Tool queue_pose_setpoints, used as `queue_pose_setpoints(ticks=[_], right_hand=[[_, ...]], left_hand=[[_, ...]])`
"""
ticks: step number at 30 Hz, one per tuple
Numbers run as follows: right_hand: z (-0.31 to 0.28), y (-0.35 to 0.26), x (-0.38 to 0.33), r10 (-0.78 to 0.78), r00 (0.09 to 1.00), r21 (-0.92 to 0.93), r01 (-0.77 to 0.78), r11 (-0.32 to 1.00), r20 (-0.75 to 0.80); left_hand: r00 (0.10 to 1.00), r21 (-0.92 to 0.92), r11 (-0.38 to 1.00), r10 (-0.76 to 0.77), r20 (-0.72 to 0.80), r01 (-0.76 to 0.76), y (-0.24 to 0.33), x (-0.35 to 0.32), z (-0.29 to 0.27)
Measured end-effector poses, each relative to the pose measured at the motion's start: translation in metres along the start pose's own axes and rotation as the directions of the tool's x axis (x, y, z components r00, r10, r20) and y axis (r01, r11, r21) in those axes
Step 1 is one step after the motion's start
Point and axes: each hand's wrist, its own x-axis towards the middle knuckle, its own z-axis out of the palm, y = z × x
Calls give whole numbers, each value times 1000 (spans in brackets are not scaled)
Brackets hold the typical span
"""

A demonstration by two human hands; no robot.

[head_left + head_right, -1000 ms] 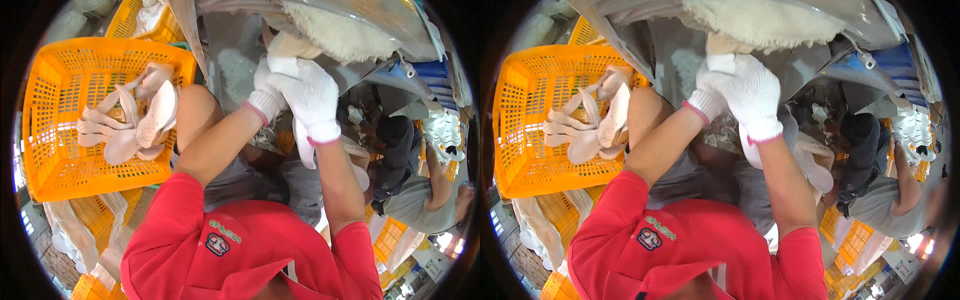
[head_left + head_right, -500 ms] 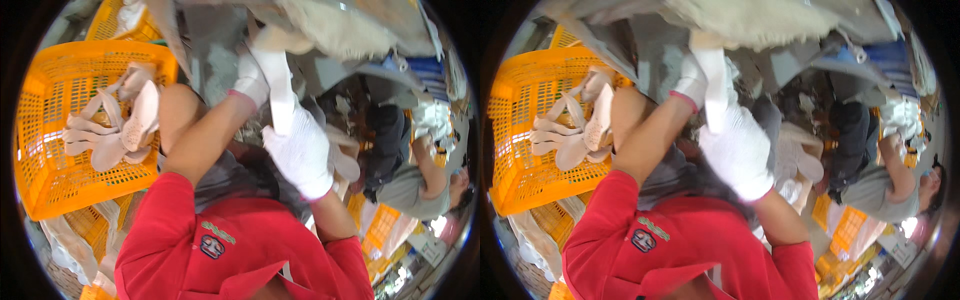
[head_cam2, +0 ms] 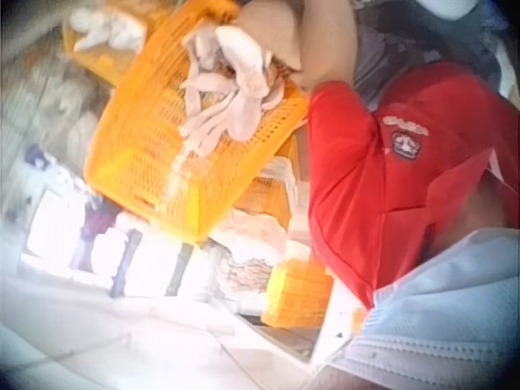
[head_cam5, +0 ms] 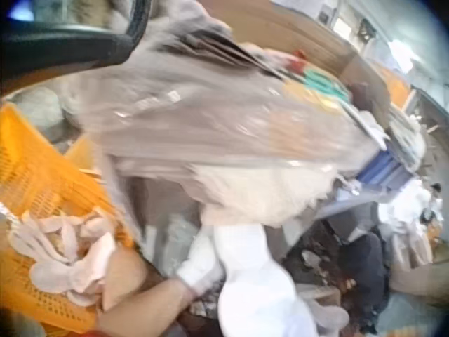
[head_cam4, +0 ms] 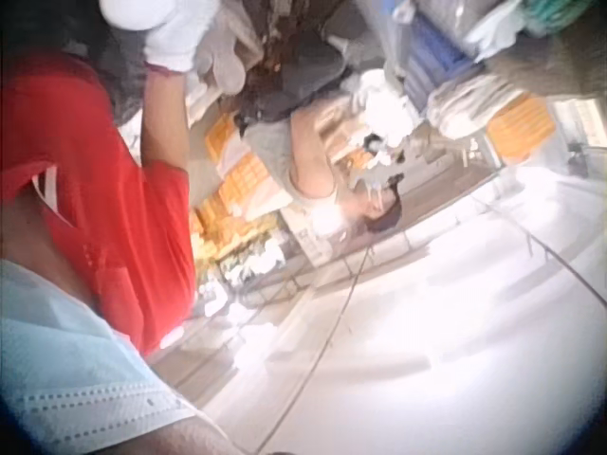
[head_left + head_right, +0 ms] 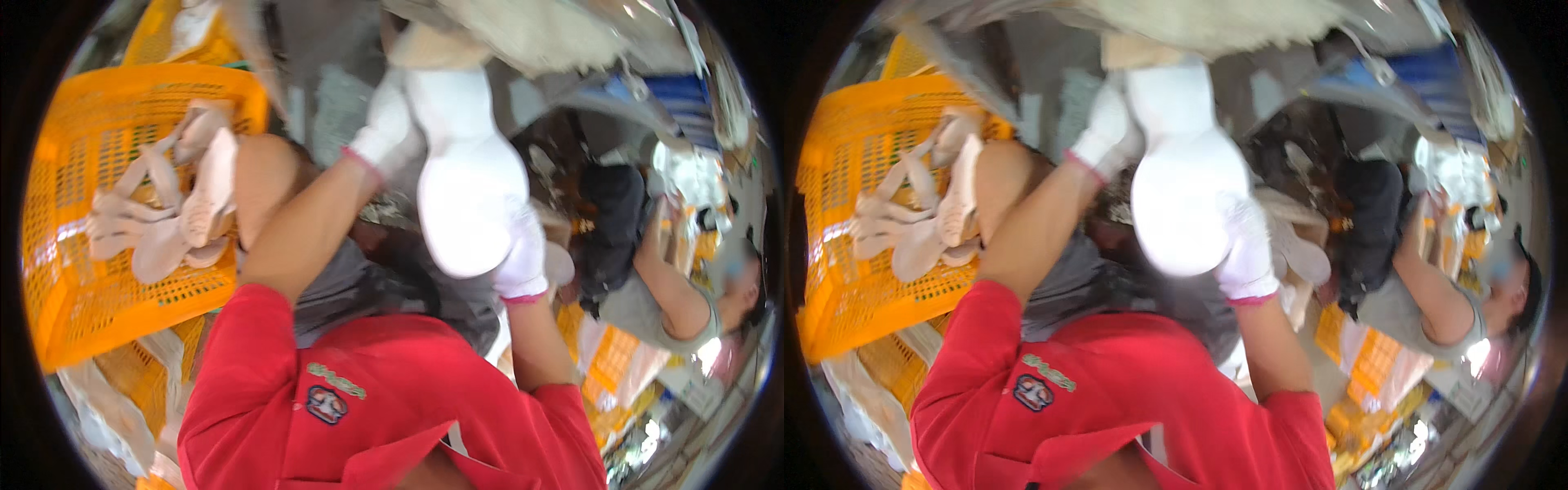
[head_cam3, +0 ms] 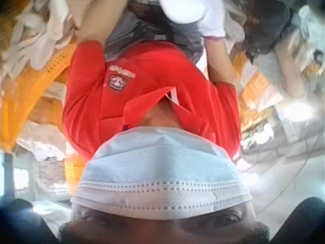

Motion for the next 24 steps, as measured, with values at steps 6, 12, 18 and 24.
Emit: queue_pose_setpoints(ticks=[6, 12, 18, 24], right_hand=[[7, -59, 24, 23, 999, -326, -13, 945, 27], [-155, 3, -71, -15, 945, -812, -272, 516, -326], [-152, 5, -114, -179, 963, -943, -241, -232, -202], [110, -33, -42, -98, 874, -425, 326, 845, 477]], left_hand=[[960, 598, 757, -142, -243, 263, 57, -79, 12], [474, 876, -477, 758, 449, -68, 184, -181, -144], [815, 908, -269, 568, -119, 320, 269, -187, -260], [649, 640, -768, 490, 583, 5, 235, -282, -101]])
